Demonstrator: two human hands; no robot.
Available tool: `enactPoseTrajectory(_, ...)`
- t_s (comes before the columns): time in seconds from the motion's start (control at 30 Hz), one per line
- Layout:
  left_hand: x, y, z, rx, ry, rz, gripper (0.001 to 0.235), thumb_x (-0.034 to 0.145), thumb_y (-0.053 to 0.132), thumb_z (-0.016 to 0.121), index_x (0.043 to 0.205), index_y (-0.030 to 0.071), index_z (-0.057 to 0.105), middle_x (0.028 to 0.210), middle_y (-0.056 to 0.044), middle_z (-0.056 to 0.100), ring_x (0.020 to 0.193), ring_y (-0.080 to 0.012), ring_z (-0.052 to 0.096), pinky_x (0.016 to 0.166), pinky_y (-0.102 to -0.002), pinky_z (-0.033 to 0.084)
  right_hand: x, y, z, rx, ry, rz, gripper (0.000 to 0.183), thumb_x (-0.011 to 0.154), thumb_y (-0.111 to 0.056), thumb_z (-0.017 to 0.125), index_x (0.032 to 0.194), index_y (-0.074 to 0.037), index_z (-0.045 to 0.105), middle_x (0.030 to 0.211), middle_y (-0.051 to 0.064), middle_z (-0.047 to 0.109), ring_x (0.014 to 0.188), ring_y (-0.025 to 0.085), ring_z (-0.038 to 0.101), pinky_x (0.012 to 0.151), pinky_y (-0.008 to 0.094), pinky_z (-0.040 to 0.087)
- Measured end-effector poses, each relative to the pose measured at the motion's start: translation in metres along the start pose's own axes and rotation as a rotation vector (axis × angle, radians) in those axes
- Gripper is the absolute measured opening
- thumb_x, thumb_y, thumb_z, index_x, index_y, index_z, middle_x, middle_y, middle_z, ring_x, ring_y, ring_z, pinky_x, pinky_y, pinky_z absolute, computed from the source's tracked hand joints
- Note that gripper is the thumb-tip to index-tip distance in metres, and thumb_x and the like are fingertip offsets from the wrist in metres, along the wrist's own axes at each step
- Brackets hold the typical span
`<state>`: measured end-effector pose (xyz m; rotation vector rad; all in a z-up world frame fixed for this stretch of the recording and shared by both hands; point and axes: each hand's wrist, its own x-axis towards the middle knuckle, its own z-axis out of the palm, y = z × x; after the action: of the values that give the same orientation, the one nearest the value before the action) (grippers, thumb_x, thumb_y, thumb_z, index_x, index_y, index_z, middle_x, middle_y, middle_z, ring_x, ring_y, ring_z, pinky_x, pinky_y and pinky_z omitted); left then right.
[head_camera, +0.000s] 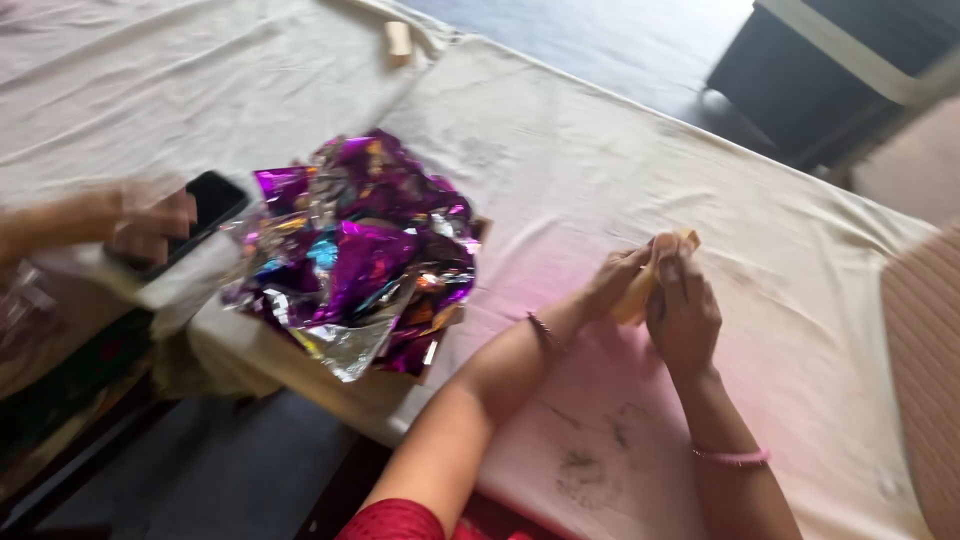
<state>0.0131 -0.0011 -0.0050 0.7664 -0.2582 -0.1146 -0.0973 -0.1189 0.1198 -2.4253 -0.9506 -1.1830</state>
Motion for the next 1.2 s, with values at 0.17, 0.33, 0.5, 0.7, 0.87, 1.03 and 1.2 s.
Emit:
enactPoseTrajectory(0.17,-0.031,0.062,0.035,-0.012,0.114,-0.122,0.089,0.097,0.078,0.032,0.144,0.005,0.051,0.119,-0.015,0.067,0.11,-0.0223,0.068,0.096,-0.036,0.059,-0.001,-0.009,0.006,0.051,-0.118,-0.057,0.038,0.09,-0.011,0.072,0.128,-0.007,0.07,0.124,0.013,0.069,0.1,0.031,0.07,0.083,0.042,0.057)
enactPoseTrajectory(0.33,-0.029,0.035,0.038,0.247,-0.107,-0.168,0.111,0.101,0.086,0.031,0.15,-0.009,0.058,0.118,-0.024,0.065,0.101,-0.0291,0.062,0.084,-0.04,0.055,0.02,0.009,-0.01,-0.198,0.079,0.045,0.039,0.092,-0.01,0.069,0.13,-0.001,0.068,0.13,0.017,0.067,0.107,0.033,0.068,0.089,0.046,0.054)
enactPoseTrajectory(0.5,-0.027,0.046,0.031,-0.156,-0.15,-0.132,0.103,0.092,0.087,0.032,0.154,0.006,0.048,0.114,-0.006,0.066,0.1,-0.0139,0.067,0.084,-0.029,0.061,-0.009,0.015,0.016,0.162,0.009,-0.08,0.027,0.09,-0.006,0.069,0.116,0.0,0.071,0.116,0.014,0.068,0.107,0.032,0.067,0.09,0.044,0.059)
enactPoseTrajectory(0.7,-0.041,0.07,0.044,-0.229,-0.084,-0.136,0.102,0.09,0.087,0.035,0.14,0.0,0.053,0.1,-0.009,0.068,0.09,-0.0168,0.069,0.077,-0.034,0.064,-0.003,0.005,0.009,0.244,-0.04,-0.145,0.036,0.086,-0.006,0.071,0.122,-0.002,0.071,0.117,0.014,0.071,0.101,0.029,0.068,0.09,0.043,0.055)
enactPoseTrajectory(0.87,-0.04,0.049,0.043,0.17,-0.213,-0.109,0.072,0.093,0.041,0.07,0.148,-0.002,0.051,0.12,-0.014,0.069,0.105,-0.0193,0.07,0.089,-0.037,0.061,0.0,0.038,0.003,0.151,0.138,0.186,0.042,0.094,-0.001,0.064,0.136,0.001,0.063,0.134,0.019,0.063,0.12,0.032,0.061,0.1,0.046,0.052)
enactPoseTrajectory(1.03,-0.04,0.062,0.058,0.199,-0.113,-0.114,0.065,0.096,0.017,0.067,0.155,0.013,0.041,0.124,-0.014,0.069,0.104,-0.0186,0.072,0.086,-0.036,0.061,-0.009,0.046,0.021,0.331,0.328,0.387,0.042,0.104,-0.001,0.057,0.144,0.004,0.051,0.141,0.022,0.049,0.132,0.035,0.053,0.108,0.042,0.052)
enactPoseTrajectory(1.2,-0.025,0.045,0.016,-0.096,0.144,-0.016,0.044,0.11,0.032,0.039,0.145,0.008,0.049,0.12,-0.014,0.066,0.103,-0.023,0.068,0.085,-0.036,0.062,0.013,-0.011,-0.016,0.279,-0.096,-0.101,0.035,0.091,0.0,0.063,0.125,-0.004,0.07,0.139,0.011,0.063,0.128,0.031,0.06,0.105,0.041,0.053)
